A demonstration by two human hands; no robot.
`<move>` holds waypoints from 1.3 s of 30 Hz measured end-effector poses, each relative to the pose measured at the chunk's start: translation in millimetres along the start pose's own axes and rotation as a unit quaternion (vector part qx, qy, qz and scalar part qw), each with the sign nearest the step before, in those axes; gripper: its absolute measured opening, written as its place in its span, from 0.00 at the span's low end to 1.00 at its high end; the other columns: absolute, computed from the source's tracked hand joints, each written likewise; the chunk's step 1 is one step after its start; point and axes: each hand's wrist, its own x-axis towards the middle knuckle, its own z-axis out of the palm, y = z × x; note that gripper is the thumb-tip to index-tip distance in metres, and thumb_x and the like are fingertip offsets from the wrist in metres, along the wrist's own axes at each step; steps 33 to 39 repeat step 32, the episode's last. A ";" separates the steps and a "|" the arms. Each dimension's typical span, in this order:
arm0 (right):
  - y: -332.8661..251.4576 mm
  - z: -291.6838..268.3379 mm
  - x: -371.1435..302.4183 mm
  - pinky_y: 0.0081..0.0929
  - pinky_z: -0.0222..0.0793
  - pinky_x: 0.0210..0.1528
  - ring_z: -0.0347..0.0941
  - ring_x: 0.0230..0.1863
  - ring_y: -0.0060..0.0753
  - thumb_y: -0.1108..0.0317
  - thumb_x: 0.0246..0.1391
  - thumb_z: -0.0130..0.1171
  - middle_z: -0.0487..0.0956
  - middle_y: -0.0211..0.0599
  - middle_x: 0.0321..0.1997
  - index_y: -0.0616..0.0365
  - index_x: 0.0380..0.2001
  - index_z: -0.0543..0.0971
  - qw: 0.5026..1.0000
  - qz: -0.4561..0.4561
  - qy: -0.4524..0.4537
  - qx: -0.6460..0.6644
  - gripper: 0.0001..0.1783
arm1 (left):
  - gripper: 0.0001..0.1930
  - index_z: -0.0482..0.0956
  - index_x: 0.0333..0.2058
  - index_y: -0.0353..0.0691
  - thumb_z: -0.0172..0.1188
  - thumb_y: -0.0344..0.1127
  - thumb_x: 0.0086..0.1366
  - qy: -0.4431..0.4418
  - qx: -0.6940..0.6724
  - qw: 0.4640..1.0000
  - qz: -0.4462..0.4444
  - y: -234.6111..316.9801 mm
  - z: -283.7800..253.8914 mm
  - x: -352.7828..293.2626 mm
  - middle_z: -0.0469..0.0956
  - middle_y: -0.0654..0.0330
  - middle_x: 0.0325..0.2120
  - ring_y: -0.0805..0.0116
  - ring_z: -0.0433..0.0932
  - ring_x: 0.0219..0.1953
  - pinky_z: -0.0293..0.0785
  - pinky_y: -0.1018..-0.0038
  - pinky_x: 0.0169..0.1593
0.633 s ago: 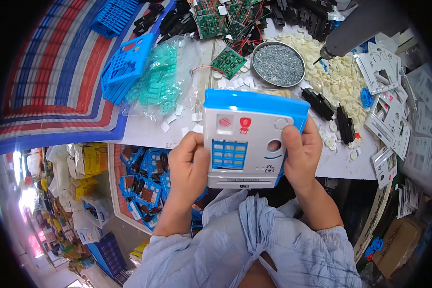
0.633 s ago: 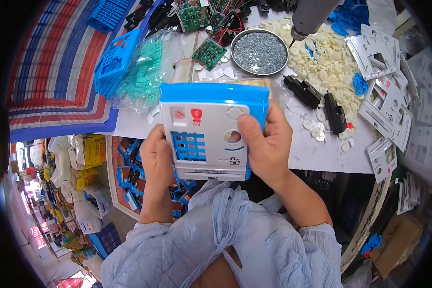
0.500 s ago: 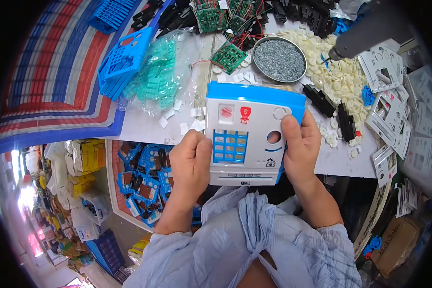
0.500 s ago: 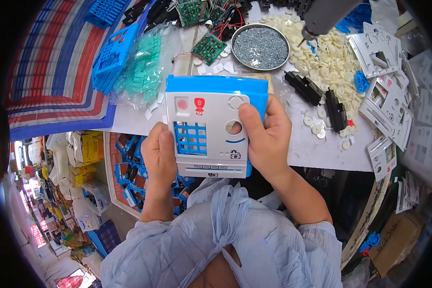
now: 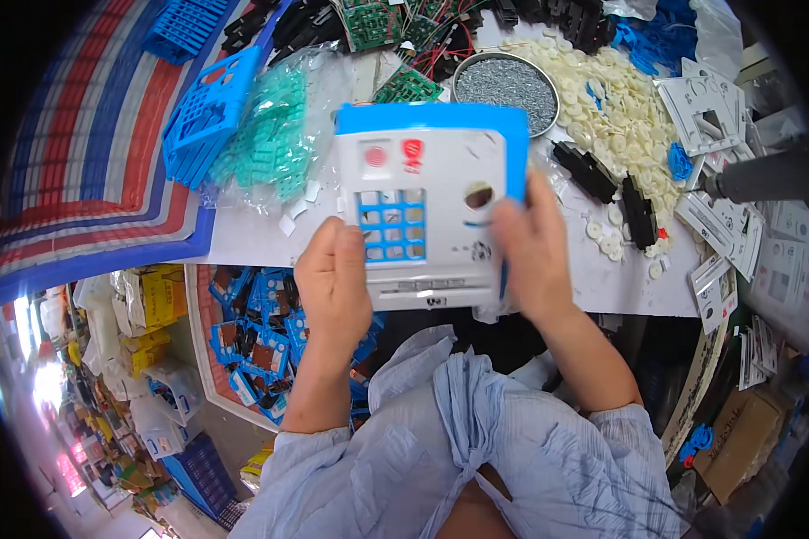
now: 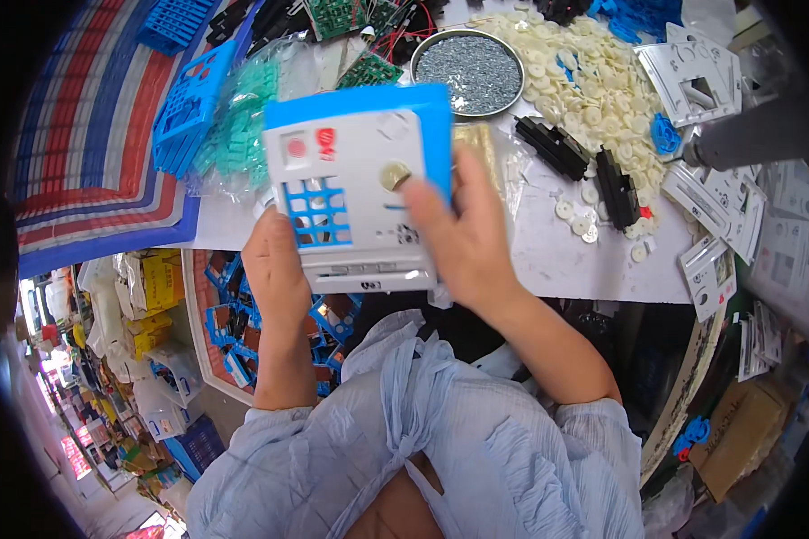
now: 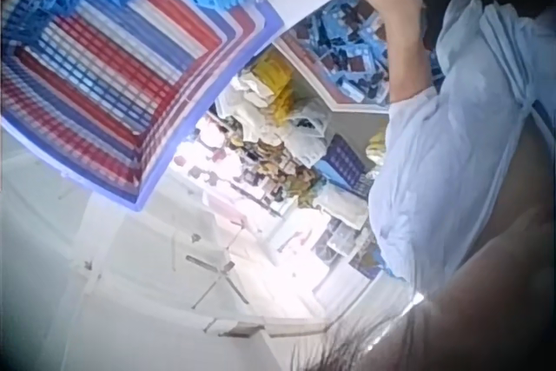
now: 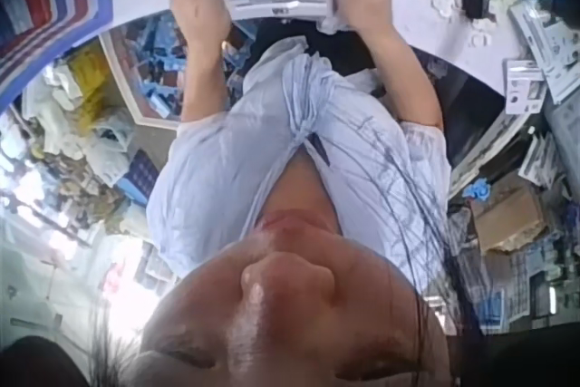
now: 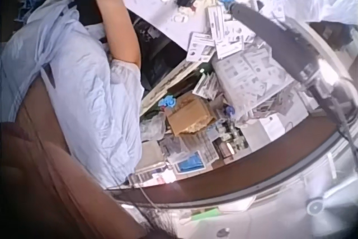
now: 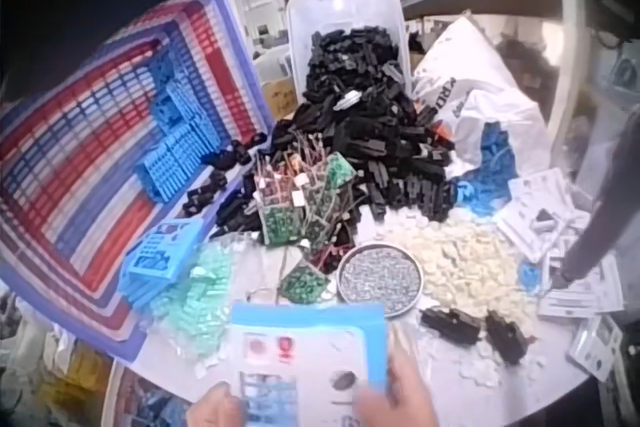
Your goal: Assembling an electronic device by attaching components and securing parts with an electric screwdriver.
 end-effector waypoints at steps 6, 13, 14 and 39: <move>4.6 -2.4 -11.8 0.22 0.74 0.51 0.77 0.49 0.21 0.65 0.65 0.65 0.80 0.39 0.50 0.64 0.54 0.69 0.999 -0.012 -0.015 -0.046 0.22 | 0.20 0.68 0.27 0.38 0.48 0.42 0.80 0.042 -0.018 0.999 0.015 -11.7 16.5 5.2 0.67 0.71 0.23 0.84 0.60 0.28 0.59 0.80 0.30; -1.0 -13.4 -5.9 0.22 0.74 0.50 0.78 0.47 0.20 0.64 0.65 0.65 0.81 0.39 0.49 0.65 0.55 0.68 0.997 -0.032 -0.045 -0.048 0.24 | 0.20 0.79 0.41 0.31 0.49 0.45 0.80 0.011 -0.083 0.996 0.039 -24.6 13.7 9.4 0.78 0.66 0.30 0.82 0.70 0.33 0.68 0.80 0.37; -6.7 -15.3 -3.8 0.22 0.74 0.49 0.78 0.47 0.20 0.64 0.65 0.65 0.81 0.38 0.49 0.65 0.56 0.68 0.997 -0.018 -0.055 -0.046 0.25 | 0.20 0.80 0.43 0.30 0.50 0.45 0.80 -0.002 -0.110 0.994 0.025 -26.2 12.5 11.2 0.79 0.65 0.32 0.82 0.71 0.33 0.69 0.80 0.38; -47.9 -20.7 3.6 0.19 0.77 0.48 0.80 0.50 0.25 0.64 0.61 0.68 0.80 0.42 0.53 0.63 0.67 0.65 0.968 0.125 -0.207 -0.063 0.36 | 0.37 0.71 0.61 0.35 0.78 0.41 0.55 -0.205 0.048 0.977 0.007 48.3 -6.5 94.2 0.78 0.50 0.46 0.62 0.78 0.52 0.73 0.64 0.59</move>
